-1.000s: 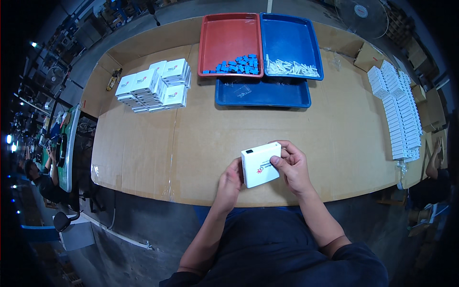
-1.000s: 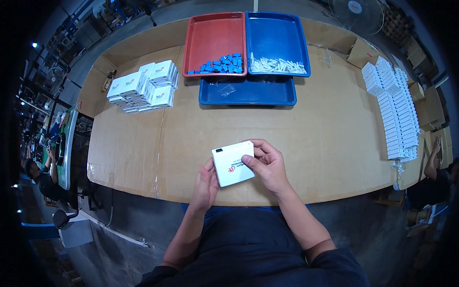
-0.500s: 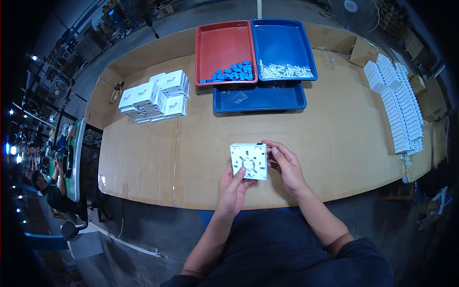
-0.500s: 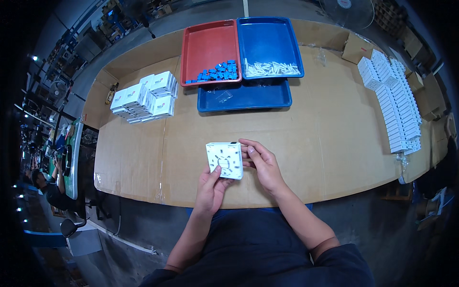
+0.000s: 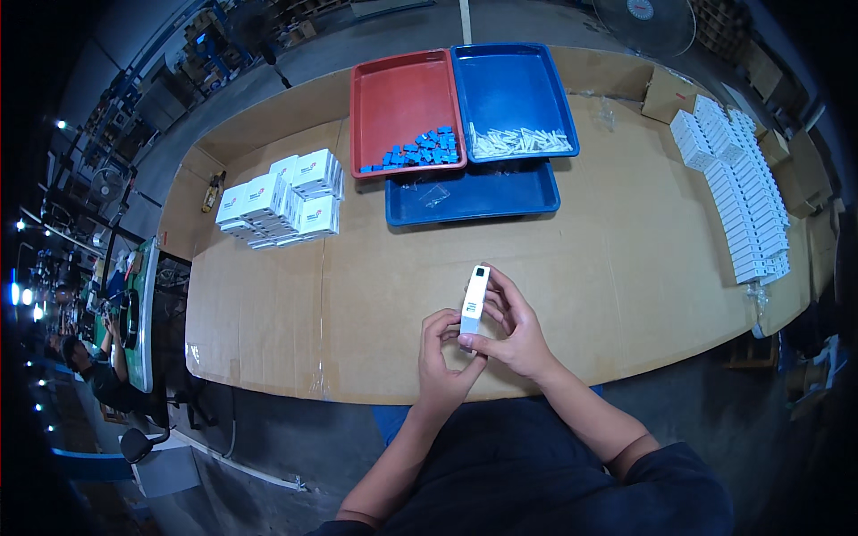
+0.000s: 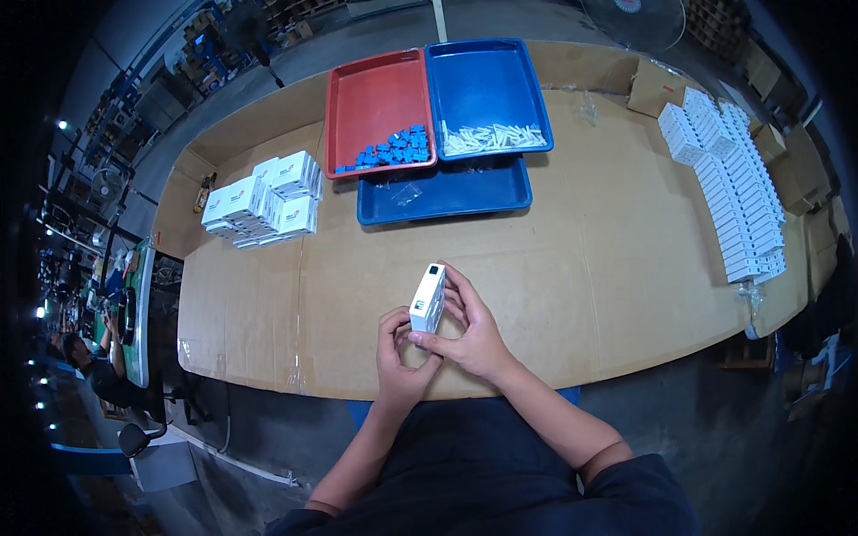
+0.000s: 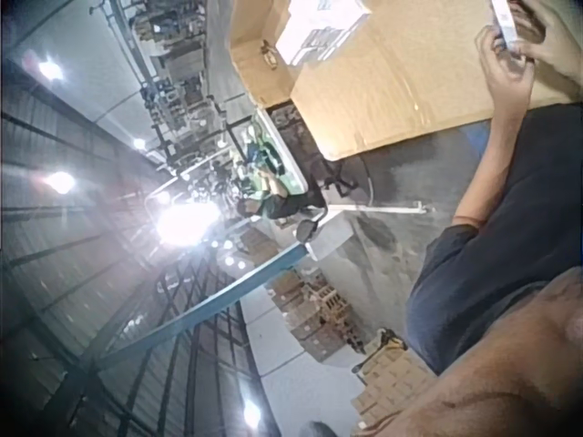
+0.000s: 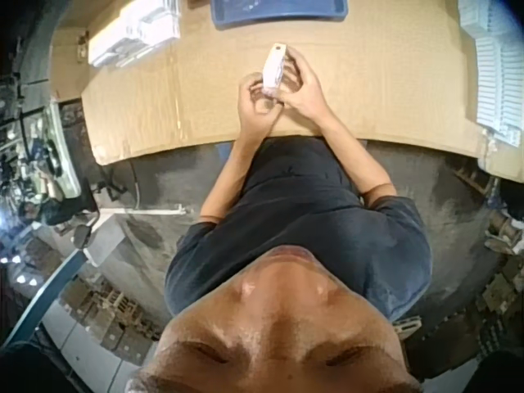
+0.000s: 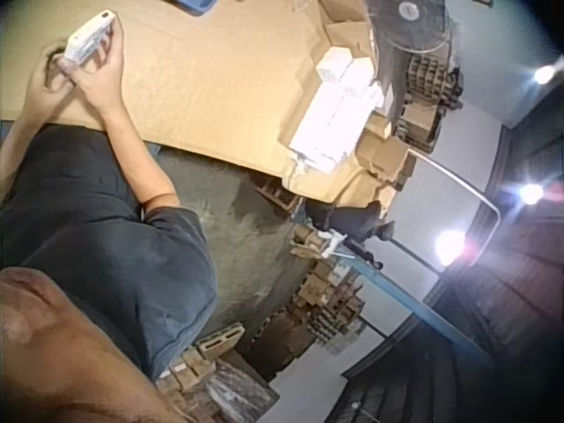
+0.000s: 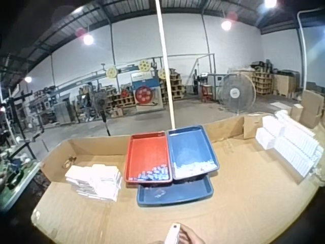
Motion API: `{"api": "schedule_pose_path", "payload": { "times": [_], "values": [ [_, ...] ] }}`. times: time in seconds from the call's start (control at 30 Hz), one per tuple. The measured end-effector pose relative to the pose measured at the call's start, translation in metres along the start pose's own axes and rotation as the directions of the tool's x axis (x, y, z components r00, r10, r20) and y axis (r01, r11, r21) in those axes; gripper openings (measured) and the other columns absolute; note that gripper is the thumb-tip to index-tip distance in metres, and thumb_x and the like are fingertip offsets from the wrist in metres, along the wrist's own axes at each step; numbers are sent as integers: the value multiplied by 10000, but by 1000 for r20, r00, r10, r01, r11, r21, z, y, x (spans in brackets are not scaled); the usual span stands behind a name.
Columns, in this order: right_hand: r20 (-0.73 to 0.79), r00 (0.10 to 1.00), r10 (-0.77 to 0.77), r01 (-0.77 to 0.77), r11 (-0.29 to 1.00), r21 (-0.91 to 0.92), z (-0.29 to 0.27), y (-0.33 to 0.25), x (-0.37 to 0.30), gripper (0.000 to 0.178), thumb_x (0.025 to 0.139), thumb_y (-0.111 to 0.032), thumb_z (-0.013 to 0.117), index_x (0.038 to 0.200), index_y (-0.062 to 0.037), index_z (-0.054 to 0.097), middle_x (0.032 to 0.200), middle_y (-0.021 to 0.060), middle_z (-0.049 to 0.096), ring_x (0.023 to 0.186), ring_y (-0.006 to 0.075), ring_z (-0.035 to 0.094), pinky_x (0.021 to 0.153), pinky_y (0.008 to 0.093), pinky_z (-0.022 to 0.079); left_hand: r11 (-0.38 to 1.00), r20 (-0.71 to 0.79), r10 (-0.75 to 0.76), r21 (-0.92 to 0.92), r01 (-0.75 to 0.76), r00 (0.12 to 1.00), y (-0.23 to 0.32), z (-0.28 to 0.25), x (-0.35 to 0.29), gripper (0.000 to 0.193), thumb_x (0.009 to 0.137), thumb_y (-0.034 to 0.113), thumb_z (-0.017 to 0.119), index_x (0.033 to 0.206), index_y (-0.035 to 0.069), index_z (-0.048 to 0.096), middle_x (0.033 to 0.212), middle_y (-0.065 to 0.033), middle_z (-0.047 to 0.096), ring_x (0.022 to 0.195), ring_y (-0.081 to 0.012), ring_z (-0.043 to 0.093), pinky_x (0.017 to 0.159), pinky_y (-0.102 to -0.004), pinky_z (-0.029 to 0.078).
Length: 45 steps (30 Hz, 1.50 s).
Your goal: The person assembles electrical wall components by hand, placing circuit boards and covers into an electronics housing, then securing them with fasteners.
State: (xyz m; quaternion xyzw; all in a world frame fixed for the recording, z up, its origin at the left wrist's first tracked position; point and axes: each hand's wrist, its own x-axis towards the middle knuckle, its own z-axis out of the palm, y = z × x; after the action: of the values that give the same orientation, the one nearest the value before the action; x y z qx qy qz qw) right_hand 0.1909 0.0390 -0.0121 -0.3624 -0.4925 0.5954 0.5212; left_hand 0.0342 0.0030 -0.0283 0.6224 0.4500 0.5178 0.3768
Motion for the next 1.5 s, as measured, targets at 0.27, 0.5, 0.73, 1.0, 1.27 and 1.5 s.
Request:
{"api": "schedule_pose_path", "payload": {
  "times": [0.27,0.5,0.73,1.0,1.27,1.5],
  "values": [
    [48,997,-64,63,998,19,-15,-11,3,1135,743,-72,920,1632,-1,217,1511,182,468,1457,281,460,1204,426,395,988,55,132,80,-136,990,26,-2,7,613,832,13,745,1398,-9,510,1383,-219,527,1260,-336,591,1025,-404,528],
    [51,995,-86,85,996,19,-38,-8,3,1133,743,-66,916,1631,7,215,1524,196,478,1455,289,472,1204,420,391,986,135,105,113,-120,985,37,5,12,553,875,62,713,1395,-10,537,1385,-227,564,1289,-368,577,1055,-430,507],
    [35,997,-72,71,997,17,-44,-13,-1,1146,738,-83,921,1632,11,212,1526,199,482,1444,290,486,1206,423,390,988,156,88,114,-107,984,39,13,13,574,877,58,715,1417,-6,529,1408,-224,554,1294,-366,579,1050,-427,511],
    [14,993,-114,115,991,-64,-50,-24,1,1243,734,-92,904,1672,-56,89,1469,174,495,1409,291,508,1196,427,387,993,178,62,85,-78,982,30,18,12,517,923,113,690,1393,-36,533,1413,-226,527,1256,-307,598,1037,-403,522],
    [-46,969,-242,207,901,-381,-109,-42,8,1115,774,-118,874,1644,-48,181,1517,174,409,1462,293,413,1236,454,328,983,311,-186,51,179,932,9,42,-3,357,919,28,692,1271,-19,657,1050,-103,696,815,-129,622,761,-267,509],
    [-458,752,-474,-108,597,-795,-286,-10,-7,988,730,-326,918,1530,-39,413,1445,220,484,1348,386,507,1162,459,404,961,459,-275,145,234,844,17,70,-2,155,918,18,713,1068,-4,747,781,-18,616,648,-72,495,608,-232,424]
  ]
}}
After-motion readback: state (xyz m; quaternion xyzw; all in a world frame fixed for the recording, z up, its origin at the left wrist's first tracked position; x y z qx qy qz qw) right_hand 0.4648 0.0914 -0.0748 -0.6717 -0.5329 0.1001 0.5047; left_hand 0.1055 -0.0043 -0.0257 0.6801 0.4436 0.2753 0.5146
